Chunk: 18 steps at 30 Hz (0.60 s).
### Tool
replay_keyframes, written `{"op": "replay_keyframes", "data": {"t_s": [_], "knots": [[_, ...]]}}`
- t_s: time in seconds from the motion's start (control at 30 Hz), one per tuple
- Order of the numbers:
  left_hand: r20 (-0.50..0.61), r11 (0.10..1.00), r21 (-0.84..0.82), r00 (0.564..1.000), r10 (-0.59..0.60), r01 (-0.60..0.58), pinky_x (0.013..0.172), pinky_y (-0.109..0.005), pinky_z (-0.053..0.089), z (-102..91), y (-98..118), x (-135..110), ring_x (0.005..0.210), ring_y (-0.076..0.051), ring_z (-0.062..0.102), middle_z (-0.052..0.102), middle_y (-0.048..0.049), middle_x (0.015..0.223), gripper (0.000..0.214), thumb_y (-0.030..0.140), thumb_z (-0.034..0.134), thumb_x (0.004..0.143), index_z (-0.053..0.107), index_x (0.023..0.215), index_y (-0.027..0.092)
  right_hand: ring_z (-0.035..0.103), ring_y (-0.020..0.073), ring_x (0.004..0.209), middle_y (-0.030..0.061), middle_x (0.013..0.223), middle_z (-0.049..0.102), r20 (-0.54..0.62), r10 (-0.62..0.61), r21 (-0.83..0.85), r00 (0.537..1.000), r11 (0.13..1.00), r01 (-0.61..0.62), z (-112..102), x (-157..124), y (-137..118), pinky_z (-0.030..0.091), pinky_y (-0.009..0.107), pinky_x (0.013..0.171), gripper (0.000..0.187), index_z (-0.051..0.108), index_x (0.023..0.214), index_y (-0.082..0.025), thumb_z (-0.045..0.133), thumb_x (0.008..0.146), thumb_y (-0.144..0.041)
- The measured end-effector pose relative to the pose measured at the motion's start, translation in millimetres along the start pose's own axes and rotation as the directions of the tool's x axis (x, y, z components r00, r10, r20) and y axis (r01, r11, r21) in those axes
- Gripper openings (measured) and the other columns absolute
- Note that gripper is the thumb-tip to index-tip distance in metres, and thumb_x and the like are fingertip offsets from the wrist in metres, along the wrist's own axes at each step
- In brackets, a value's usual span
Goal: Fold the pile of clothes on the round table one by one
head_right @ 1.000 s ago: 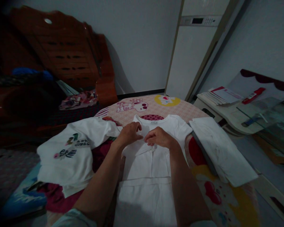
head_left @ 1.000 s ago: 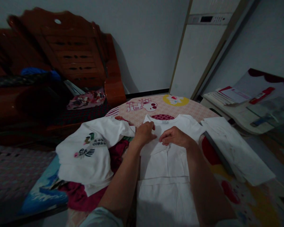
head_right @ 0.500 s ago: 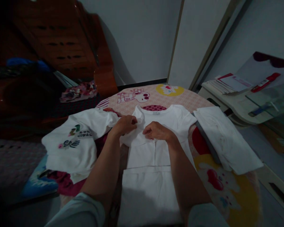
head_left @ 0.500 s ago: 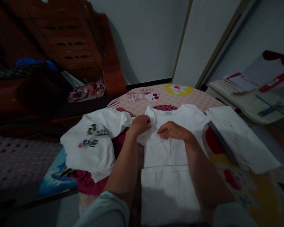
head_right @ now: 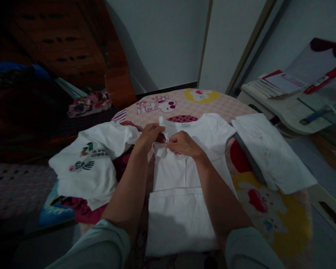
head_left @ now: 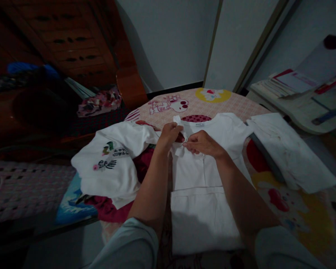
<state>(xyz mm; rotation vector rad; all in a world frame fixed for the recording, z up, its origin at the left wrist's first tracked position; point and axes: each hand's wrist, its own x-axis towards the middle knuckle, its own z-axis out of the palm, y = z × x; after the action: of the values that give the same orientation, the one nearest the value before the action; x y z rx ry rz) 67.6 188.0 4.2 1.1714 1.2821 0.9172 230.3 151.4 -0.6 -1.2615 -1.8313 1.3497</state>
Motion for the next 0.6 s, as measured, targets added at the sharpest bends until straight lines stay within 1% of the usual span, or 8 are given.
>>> {"op": "replay_keyframes", "data": {"t_s": [0.1, 0.2, 0.23, 0.3, 0.4, 0.43, 0.5, 0.6], "knots": [[0.021, 0.983, -0.180, 0.999, -0.046, 0.049, 0.053, -0.020, 0.048, 1.7, -1, 2, 0.047, -0.011, 0.060, 0.060, 0.0006, 0.055, 0.012, 0.016, 0.056, 0.079, 0.053, 0.068, 0.015, 0.059, 0.0113, 0.046, 0.0046, 0.057, 0.064, -0.122, 0.108, 0.116, 0.987, 0.989, -0.094, 3, 4, 4, 0.045, 0.019, 0.041, 0.052, 0.065, 0.067, -0.012, 0.065, 0.078, -0.063], [0.124, 0.955, -0.279, 0.990, -0.065, 0.098, 0.059, -0.020, 0.049, 1.3, -3, 4, 0.059, -0.012, 0.067, 0.066, -0.0024, 0.067, 0.003, 0.015, 0.058, 0.080, 0.059, 0.078, 0.013, 0.059, 0.0126, 0.042, 0.0069, 0.057, 0.065, -0.251, 0.214, 0.202, 0.944, 0.965, -0.166, 2, 8, 10, 0.045, 0.020, 0.036, 0.060, 0.065, 0.069, -0.012, 0.056, 0.081, -0.070], [0.166, 0.949, -0.299, 0.985, -0.048, 0.097, 0.061, -0.020, 0.048, 1.4, -3, 4, 0.066, -0.013, 0.068, 0.068, -0.0037, 0.074, 0.005, 0.015, 0.059, 0.080, 0.061, 0.084, 0.012, 0.059, 0.0129, 0.042, 0.0073, 0.057, 0.066, -0.285, 0.232, 0.212, 0.930, 0.962, -0.174, 1, 8, 11, 0.045, 0.020, 0.035, 0.060, 0.065, 0.070, -0.012, 0.056, 0.082, -0.070], [0.247, 0.945, -0.319, 0.969, 0.005, 0.077, 0.066, -0.020, 0.048, 2.6, -5, 3, 0.080, -0.014, 0.070, 0.071, -0.0066, 0.094, 0.018, 0.016, 0.061, 0.080, 0.065, 0.098, 0.014, 0.060, 0.0136, 0.042, 0.0073, 0.060, 0.067, -0.343, 0.251, 0.215, 0.905, 0.959, -0.184, -3, 9, 15, 0.046, 0.021, 0.034, 0.059, 0.067, 0.076, -0.012, 0.056, 0.082, -0.070], [0.315, 0.952, -0.301, 0.948, 0.046, 0.054, 0.076, -0.024, 0.048, 6.9, -9, 1, 0.097, -0.017, 0.068, 0.067, -0.0103, 0.119, 0.032, 0.018, 0.063, 0.080, 0.065, 0.112, 0.018, 0.062, 0.0148, 0.046, 0.0061, 0.064, 0.068, -0.391, 0.269, 0.206, 0.880, 0.958, -0.201, -8, 7, 17, 0.047, 0.021, 0.035, 0.057, 0.068, 0.099, -0.011, 0.061, 0.081, -0.065], [0.318, 0.953, -0.298, 0.947, 0.052, 0.048, 0.079, -0.026, 0.048, 8.8, -9, 1, 0.100, -0.017, 0.067, 0.065, -0.0111, 0.123, 0.034, 0.017, 0.062, 0.081, 0.065, 0.115, 0.018, 0.062, 0.0150, 0.047, 0.0054, 0.065, 0.069, -0.392, 0.267, 0.190, 0.880, 0.960, -0.207, -9, 7, 17, 0.047, 0.022, 0.036, 0.058, 0.066, 0.109, -0.011, 0.065, 0.080, -0.062], [0.317, 0.949, -0.313, 0.946, 0.067, 0.038, 0.082, -0.028, 0.048, 13.2, -11, 1, 0.105, -0.019, 0.065, 0.062, -0.0117, 0.128, 0.040, 0.014, 0.059, 0.081, 0.062, 0.120, 0.020, 0.062, 0.0149, 0.049, 0.0030, 0.066, 0.068, -0.356, 0.233, 0.120, 0.905, 0.972, -0.203, -11, 4, 15, 0.048, 0.022, 0.039, 0.069, 0.057, 0.128, -0.012, 0.075, 0.074, -0.052], [0.319, 0.939, -0.342, 0.944, 0.084, 0.032, 0.082, -0.030, 0.049, 19.5, -12, 2, 0.108, -0.020, 0.064, 0.060, -0.0113, 0.132, 0.050, 0.008, 0.055, 0.077, 0.058, 0.126, 0.022, 0.061, 0.0145, 0.051, -0.0008, 0.065, 0.066, -0.264, 0.128, -0.035, 0.956, 0.989, -0.142, -10, 1, 9, 0.051, 0.024, 0.047, 0.089, 0.044, 0.142, -0.013, 0.083, 0.067, -0.040]]}}
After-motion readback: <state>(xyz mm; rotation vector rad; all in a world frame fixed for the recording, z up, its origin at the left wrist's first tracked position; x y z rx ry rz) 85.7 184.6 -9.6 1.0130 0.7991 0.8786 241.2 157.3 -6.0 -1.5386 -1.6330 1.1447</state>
